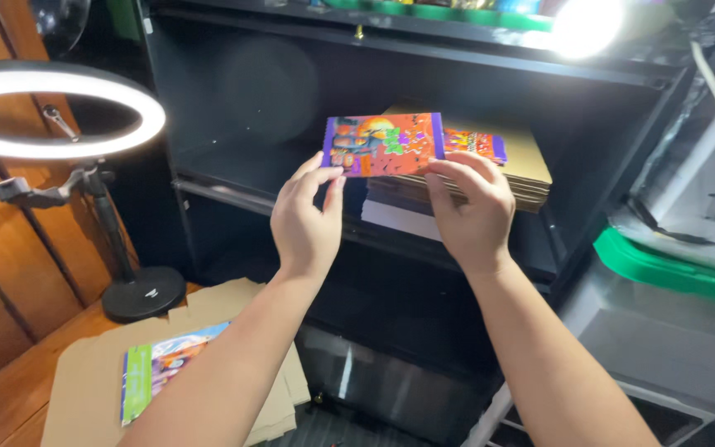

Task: The person sits on the floor and repeatedly picks up small colorful cards from a stack on a wooden chair, then places them onto a stack of cardboard sheets on a black shelf. The person handles the cards one by one, stacking them neatly on the shelf.

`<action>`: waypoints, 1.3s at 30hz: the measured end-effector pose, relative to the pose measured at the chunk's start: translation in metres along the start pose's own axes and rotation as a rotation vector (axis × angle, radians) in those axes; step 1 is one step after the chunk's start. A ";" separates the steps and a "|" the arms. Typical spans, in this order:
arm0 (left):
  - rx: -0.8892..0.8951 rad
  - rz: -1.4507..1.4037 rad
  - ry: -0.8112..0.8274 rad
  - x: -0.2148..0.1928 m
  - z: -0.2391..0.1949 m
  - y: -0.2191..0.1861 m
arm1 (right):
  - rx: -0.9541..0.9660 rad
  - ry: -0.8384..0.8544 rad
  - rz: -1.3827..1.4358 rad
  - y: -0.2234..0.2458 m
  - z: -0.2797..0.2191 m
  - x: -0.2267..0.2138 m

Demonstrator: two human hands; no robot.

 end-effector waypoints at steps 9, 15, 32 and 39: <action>-0.060 -0.072 0.289 0.093 0.036 -0.027 | 0.084 0.026 -0.105 -0.075 0.014 -0.037; -0.137 -0.047 0.461 0.138 0.045 -0.019 | 0.250 0.076 -0.110 -0.112 0.013 -0.040; -0.230 0.132 0.707 0.169 0.046 -0.025 | 0.464 0.253 -0.246 -0.159 0.000 -0.034; -0.216 0.139 0.740 0.171 0.049 -0.027 | 0.464 0.299 -0.272 -0.163 0.001 -0.035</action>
Point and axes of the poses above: each hand's wrist, its own z-axis towards the middle knuckle, its own x-axis out of the palm, y = z × x, the point moved 1 cm from there along z, towards the middle knuckle, and after that the axes turned 3 degrees about z, right-handed, at the moved point
